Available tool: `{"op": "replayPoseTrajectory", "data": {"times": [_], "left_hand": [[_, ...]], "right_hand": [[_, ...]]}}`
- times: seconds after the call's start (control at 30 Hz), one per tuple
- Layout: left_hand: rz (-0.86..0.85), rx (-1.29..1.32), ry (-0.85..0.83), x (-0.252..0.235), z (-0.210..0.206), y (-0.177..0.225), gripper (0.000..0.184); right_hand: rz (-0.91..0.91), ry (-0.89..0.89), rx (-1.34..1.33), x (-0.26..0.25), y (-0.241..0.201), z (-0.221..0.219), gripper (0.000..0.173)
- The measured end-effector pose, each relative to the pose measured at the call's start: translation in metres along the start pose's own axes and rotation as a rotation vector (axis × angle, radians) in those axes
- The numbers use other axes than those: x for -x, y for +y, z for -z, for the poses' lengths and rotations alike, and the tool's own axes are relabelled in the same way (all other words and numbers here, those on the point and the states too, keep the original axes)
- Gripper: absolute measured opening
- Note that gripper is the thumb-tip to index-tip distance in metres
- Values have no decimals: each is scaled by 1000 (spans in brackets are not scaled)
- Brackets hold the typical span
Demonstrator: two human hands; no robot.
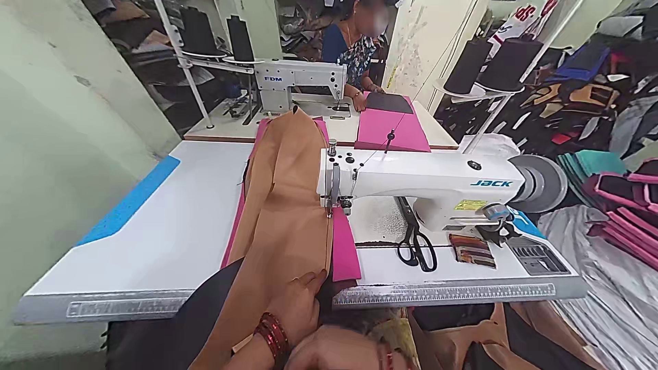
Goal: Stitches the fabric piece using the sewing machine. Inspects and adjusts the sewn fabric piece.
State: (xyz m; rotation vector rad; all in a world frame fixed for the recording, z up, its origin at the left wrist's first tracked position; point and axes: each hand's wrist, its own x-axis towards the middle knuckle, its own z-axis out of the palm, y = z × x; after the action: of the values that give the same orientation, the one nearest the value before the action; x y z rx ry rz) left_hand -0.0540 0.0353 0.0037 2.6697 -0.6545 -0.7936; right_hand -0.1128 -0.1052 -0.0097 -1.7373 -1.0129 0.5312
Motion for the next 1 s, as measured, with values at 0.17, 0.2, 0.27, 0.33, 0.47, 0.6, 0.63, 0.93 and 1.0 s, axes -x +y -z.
{"op": "replayPoseTrajectory", "data": {"times": [0.17, 0.2, 0.27, 0.33, 0.47, 0.6, 0.63, 0.93, 1.0], "left_hand": [[12, -48, 67, -4, -13, 5, 53], [12, -58, 92, -5, -18, 4, 53], [-37, -103, 278, -8, -37, -2, 49], [-165, -205, 679, -15, -67, -12, 40], [-231, -408, 1029, -28, -92, -19, 22], [-232, -409, 1028, -34, -91, -20, 20], [-236, -404, 1028, -36, -89, -20, 20], [-248, -238, 971, -51, -71, -28, 28], [-232, -154, 893, -51, -63, -27, 32]], "right_hand": [[-226, 698, 430, 13, 21, 67, 23], [-286, 722, 544, 6, 30, 73, 25], [-409, 621, 684, -11, 47, 78, 32], [-481, 524, 785, -25, 62, 72, 40], [-382, 675, 1058, -35, 86, 52, 37], [-400, 658, 1154, -40, 90, 55, 36], [-419, 640, 1150, -42, 89, 57, 36], [-456, 647, 1092, -51, 96, 72, 36], [-452, 657, 1079, -53, 98, 77, 36]]}}
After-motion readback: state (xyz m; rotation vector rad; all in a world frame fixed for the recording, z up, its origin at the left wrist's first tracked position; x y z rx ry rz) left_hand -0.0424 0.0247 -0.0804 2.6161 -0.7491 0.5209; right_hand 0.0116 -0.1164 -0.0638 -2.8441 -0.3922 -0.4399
